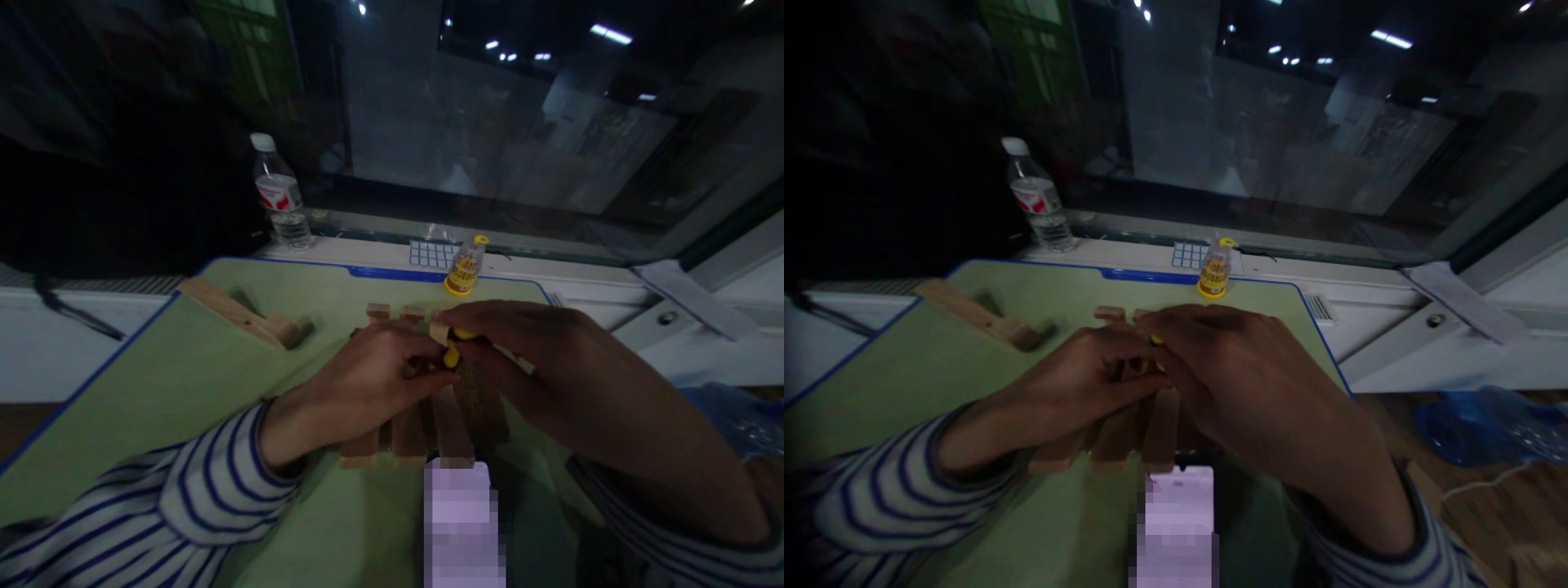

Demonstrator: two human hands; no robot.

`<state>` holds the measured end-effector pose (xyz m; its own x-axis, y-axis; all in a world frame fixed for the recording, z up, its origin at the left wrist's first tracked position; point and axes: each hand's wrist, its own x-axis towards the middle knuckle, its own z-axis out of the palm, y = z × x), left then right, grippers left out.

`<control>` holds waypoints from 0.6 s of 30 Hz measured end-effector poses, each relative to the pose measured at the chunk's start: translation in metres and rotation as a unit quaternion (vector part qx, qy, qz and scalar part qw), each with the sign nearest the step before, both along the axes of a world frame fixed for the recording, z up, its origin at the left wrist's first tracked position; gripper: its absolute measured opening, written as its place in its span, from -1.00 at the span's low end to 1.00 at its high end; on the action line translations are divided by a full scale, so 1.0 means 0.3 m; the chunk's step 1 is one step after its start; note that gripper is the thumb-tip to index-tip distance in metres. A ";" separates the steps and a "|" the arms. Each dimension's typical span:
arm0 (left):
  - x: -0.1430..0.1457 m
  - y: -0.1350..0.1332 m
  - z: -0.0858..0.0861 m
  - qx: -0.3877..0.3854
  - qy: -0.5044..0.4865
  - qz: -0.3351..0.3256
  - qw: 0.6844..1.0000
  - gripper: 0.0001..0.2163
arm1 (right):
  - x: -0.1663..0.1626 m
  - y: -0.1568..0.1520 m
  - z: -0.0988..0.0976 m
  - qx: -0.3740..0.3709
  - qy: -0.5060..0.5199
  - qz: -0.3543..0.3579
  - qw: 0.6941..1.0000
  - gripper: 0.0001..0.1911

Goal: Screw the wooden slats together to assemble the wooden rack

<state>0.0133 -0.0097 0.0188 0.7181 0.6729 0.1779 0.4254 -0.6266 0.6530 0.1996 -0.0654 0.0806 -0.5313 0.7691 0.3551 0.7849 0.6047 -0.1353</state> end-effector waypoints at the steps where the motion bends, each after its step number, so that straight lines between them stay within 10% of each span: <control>1: 0.001 -0.004 0.003 0.010 0.004 0.009 1.000 -0.81 | -0.002 0.001 0.002 -0.011 0.006 0.006 1.000 -0.70; 18: -0.009 0.001 -0.010 -0.106 -0.045 -0.029 0.993 -0.81 | -0.024 -0.007 0.007 0.027 -0.055 -0.033 0.998 -0.77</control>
